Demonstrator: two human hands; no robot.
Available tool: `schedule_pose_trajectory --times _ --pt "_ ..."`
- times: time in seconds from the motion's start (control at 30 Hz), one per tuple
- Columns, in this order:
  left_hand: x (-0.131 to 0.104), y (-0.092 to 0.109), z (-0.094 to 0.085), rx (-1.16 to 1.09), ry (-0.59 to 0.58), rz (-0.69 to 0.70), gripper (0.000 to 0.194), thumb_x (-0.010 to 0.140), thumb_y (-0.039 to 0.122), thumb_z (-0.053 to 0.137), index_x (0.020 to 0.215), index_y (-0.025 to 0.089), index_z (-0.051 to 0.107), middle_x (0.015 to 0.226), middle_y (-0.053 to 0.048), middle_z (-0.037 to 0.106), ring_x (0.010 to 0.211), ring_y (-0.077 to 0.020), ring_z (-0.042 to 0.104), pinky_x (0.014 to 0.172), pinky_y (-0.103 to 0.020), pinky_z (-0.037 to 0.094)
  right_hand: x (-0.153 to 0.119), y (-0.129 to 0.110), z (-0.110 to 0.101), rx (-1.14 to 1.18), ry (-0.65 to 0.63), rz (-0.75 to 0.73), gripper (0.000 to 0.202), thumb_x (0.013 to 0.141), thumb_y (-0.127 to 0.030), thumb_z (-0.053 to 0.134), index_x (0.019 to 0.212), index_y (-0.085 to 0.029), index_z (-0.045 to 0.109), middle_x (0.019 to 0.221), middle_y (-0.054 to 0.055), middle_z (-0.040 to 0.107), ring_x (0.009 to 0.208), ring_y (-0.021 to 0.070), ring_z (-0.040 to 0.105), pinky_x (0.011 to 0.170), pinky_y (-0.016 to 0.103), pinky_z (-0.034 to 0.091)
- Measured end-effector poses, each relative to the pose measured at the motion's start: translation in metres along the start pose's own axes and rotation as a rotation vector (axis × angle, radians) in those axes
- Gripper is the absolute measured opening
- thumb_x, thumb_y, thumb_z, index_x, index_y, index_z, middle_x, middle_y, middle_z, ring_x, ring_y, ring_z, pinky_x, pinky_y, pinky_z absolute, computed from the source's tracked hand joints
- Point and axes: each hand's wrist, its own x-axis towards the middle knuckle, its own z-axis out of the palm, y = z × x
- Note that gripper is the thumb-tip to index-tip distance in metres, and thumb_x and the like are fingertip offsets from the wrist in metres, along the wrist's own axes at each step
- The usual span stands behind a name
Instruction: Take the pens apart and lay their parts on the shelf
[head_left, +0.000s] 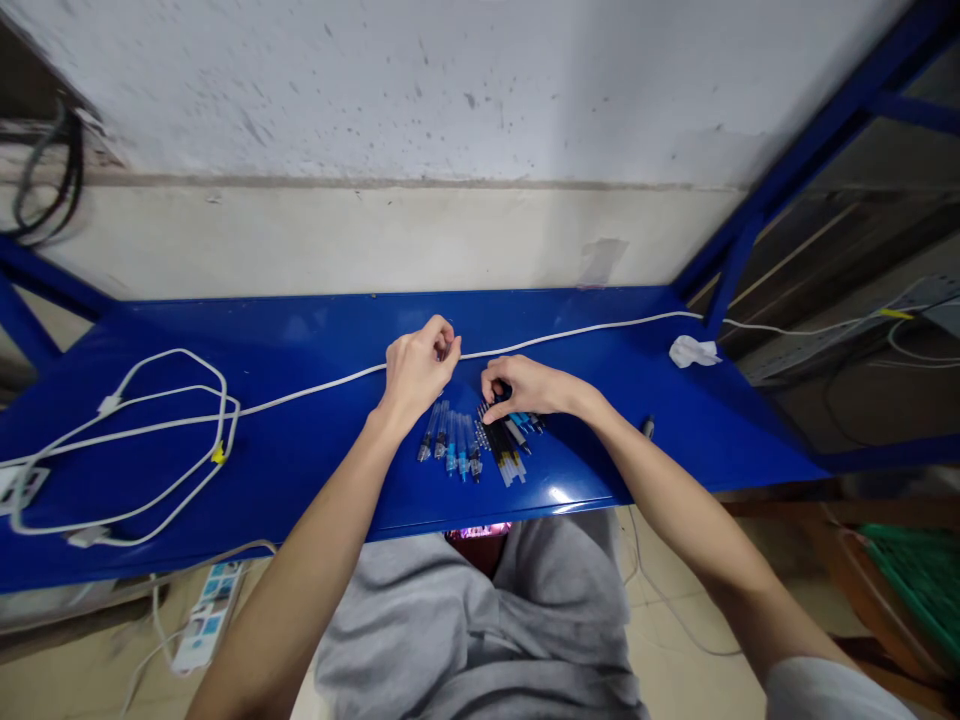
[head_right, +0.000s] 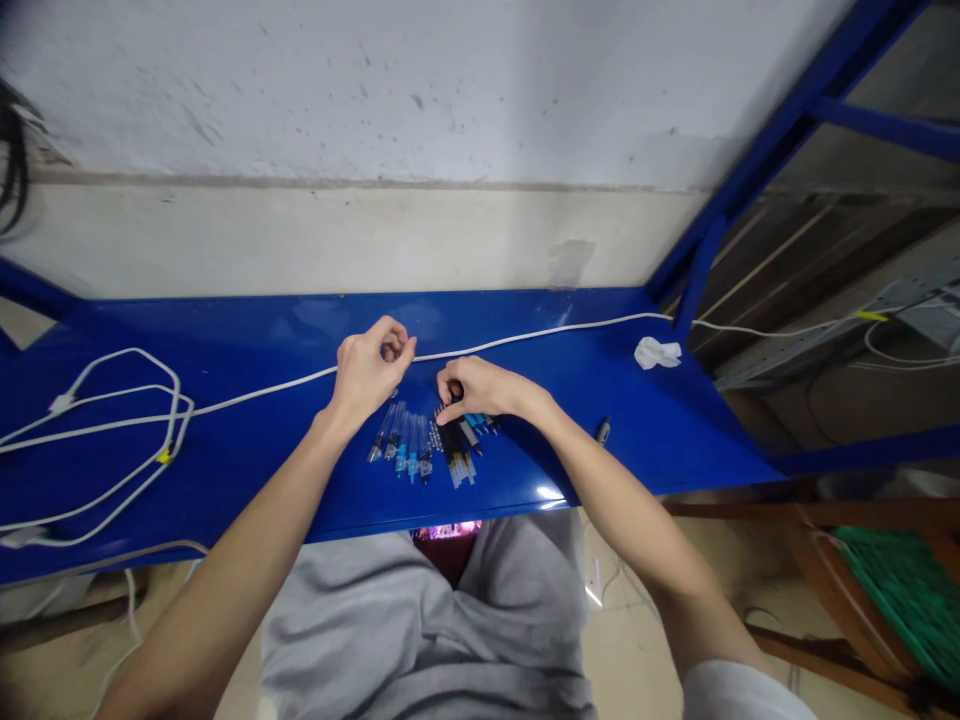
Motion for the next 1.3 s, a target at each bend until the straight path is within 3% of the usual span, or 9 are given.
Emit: schedule_pose_trajectory --times 0.3,0.43,0.53,0.6,0.7,0.77,0.9,1.03,1.3 --pt "0.000 0.001 -0.001 0.007 0.001 -0.005 0.007 0.093 0.027 0.061 0.087 0.023 0.059 0.067 0.004 0.063 0.061 -0.0120 0.060 0.062 -0.024 0.039 0.005 -0.001 -0.005 -0.019 0.054 -0.026 0.038 0.072 -0.041 0.091 0.087 -0.017 0.066 0.077 -0.002 0.055 0.070 0.0148 0.049 0.064 0.026 0.035" --pt "0.000 0.001 -0.002 0.008 -0.002 -0.011 0.007 0.093 0.027 0.060 0.087 0.023 0.059 0.067 0.005 0.062 0.061 -0.0121 0.060 0.062 -0.024 0.039 -0.027 -0.025 -0.036 -0.052 0.474 0.032 0.025 0.096 -0.044 0.065 0.092 -0.019 0.066 0.087 0.004 0.065 0.076 0.0182 0.056 0.071 0.029 0.040" --pt "0.001 0.000 -0.003 -0.007 0.010 -0.007 0.008 0.094 0.027 0.059 0.087 0.023 0.059 0.066 0.005 0.061 0.061 -0.0120 0.060 0.062 -0.025 0.039 -0.091 -0.044 -0.045 -0.255 0.911 0.341 0.030 0.103 -0.047 0.050 0.103 -0.021 0.064 0.080 0.004 0.064 0.068 0.0189 0.054 0.063 0.030 0.036" --pt "0.001 -0.002 -0.002 -0.007 0.021 -0.004 0.008 0.094 0.028 0.059 0.088 0.024 0.059 0.065 0.005 0.061 0.061 -0.0121 0.059 0.062 -0.025 0.038 -0.139 -0.049 -0.034 -0.413 1.018 0.622 0.030 0.103 -0.049 0.049 0.108 -0.024 0.063 0.075 0.003 0.063 0.064 0.0201 0.055 0.060 0.030 0.033" --pt "0.000 -0.003 -0.001 0.009 0.027 0.002 0.008 0.094 0.029 0.060 0.088 0.024 0.059 0.065 0.005 0.060 0.060 -0.0121 0.060 0.061 -0.025 0.038 -0.189 -0.042 -0.004 -0.487 0.821 0.932 0.037 0.098 -0.053 0.053 0.122 -0.026 0.057 0.074 0.003 0.065 0.059 0.0236 0.058 0.056 0.031 0.030" --pt "0.000 -0.002 0.000 0.018 0.020 0.006 0.008 0.094 0.029 0.059 0.088 0.024 0.059 0.065 0.005 0.060 0.060 -0.0121 0.060 0.061 -0.025 0.037 -0.196 -0.032 0.012 -0.408 0.634 0.917 0.039 0.097 -0.047 0.054 0.130 -0.026 0.052 0.077 0.002 0.066 0.061 0.0240 0.061 0.054 0.031 0.032" --pt "-0.001 -0.001 0.000 0.012 -0.001 0.007 0.007 0.095 0.027 0.059 0.089 0.024 0.059 0.065 0.005 0.061 0.060 -0.0118 0.060 0.061 -0.024 0.038 -0.160 -0.015 0.017 -0.326 0.517 0.733 0.033 0.092 -0.029 0.053 0.125 -0.025 0.054 0.070 -0.002 0.058 0.060 0.0199 0.059 0.058 0.030 0.037" --pt "-0.001 -0.002 -0.001 0.015 -0.009 0.005 0.007 0.094 0.027 0.059 0.088 0.024 0.058 0.065 0.005 0.061 0.060 -0.0120 0.060 0.061 -0.024 0.038 -0.108 -0.010 0.005 -0.219 0.412 0.494 0.024 0.090 -0.025 0.057 0.113 -0.023 0.061 0.071 -0.003 0.058 0.061 0.0158 0.055 0.060 0.028 0.037" --pt "-0.001 -0.004 0.000 0.019 0.004 -0.002 0.008 0.094 0.028 0.060 0.086 0.024 0.059 0.064 0.005 0.061 0.058 -0.0118 0.058 0.060 -0.026 0.036 -0.073 0.014 -0.024 0.216 0.252 0.265 0.037 0.100 -0.041 0.055 0.127 -0.016 0.061 0.066 -0.002 0.062 0.059 0.0139 0.055 0.060 0.025 0.043"
